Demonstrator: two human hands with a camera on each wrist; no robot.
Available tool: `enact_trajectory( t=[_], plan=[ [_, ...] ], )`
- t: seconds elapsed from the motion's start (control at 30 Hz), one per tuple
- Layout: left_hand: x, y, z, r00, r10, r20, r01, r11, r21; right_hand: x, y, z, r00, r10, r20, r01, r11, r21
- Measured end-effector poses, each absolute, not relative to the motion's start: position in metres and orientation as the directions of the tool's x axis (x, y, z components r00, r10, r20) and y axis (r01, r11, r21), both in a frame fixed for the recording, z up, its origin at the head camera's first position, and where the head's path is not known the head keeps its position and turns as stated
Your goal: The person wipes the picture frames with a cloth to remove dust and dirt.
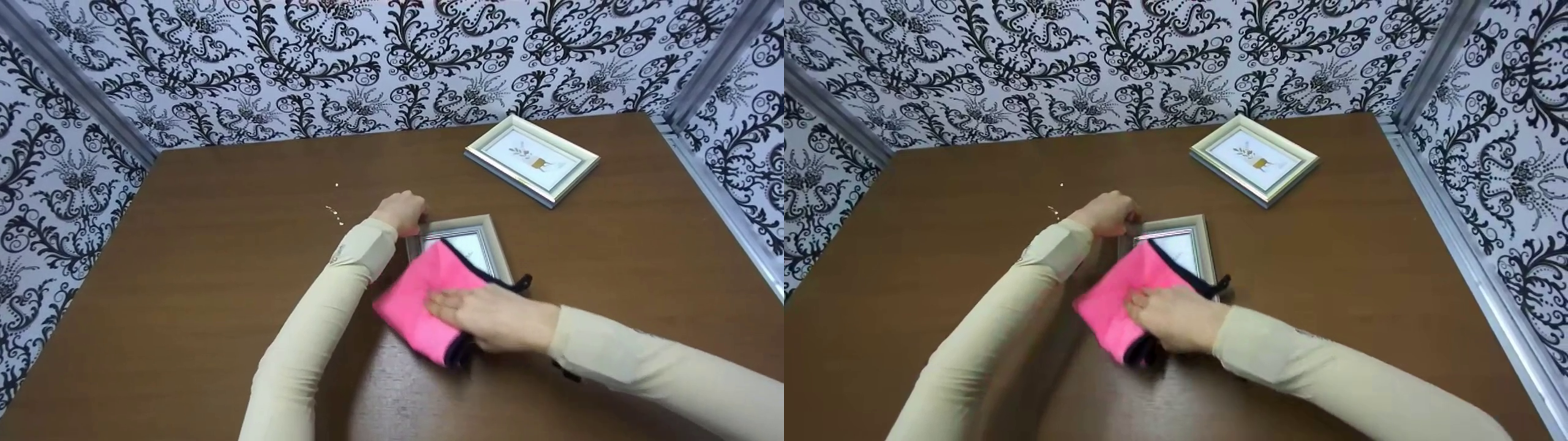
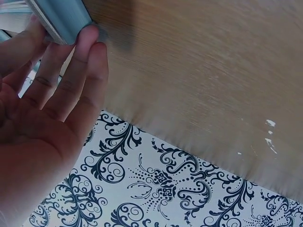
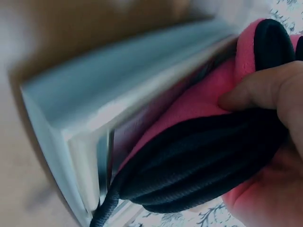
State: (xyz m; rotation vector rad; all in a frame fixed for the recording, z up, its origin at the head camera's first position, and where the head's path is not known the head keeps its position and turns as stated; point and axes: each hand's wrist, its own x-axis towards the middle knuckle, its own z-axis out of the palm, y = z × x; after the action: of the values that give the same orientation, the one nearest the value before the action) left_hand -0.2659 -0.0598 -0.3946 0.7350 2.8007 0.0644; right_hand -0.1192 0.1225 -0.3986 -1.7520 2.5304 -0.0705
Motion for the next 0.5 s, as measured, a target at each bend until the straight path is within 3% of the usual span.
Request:
enact_trajectory(
  t=[0.1,0.27,0.37,0.5],
  plan=[
    [-0.267,-0.061,-0.396,-0.842,0.495,-0.214,0.483,0.869,0.106,-0.105,0.127,-0.396,-0.31,-0.95,-0.039,-0.947,0.313,-0.076],
    [-0.27,-0.063,-0.398,-0.834,0.508,-0.214,0.495,0.861,0.113,-0.091,0.123,-0.393,-0.273,-0.962,-0.016,-0.961,0.273,0.039],
    [-0.271,-0.063,-0.399,-0.822,0.526,-0.218,0.513,0.85,0.118,-0.089,0.115,-0.395,-0.342,-0.94,-0.008,-0.938,0.341,0.063],
    [-0.275,-0.064,-0.399,-0.808,0.548,-0.216,0.537,0.836,0.11,-0.096,0.102,-0.397,-0.481,-0.876,-0.022,-0.877,0.481,0.009]
  ],
)
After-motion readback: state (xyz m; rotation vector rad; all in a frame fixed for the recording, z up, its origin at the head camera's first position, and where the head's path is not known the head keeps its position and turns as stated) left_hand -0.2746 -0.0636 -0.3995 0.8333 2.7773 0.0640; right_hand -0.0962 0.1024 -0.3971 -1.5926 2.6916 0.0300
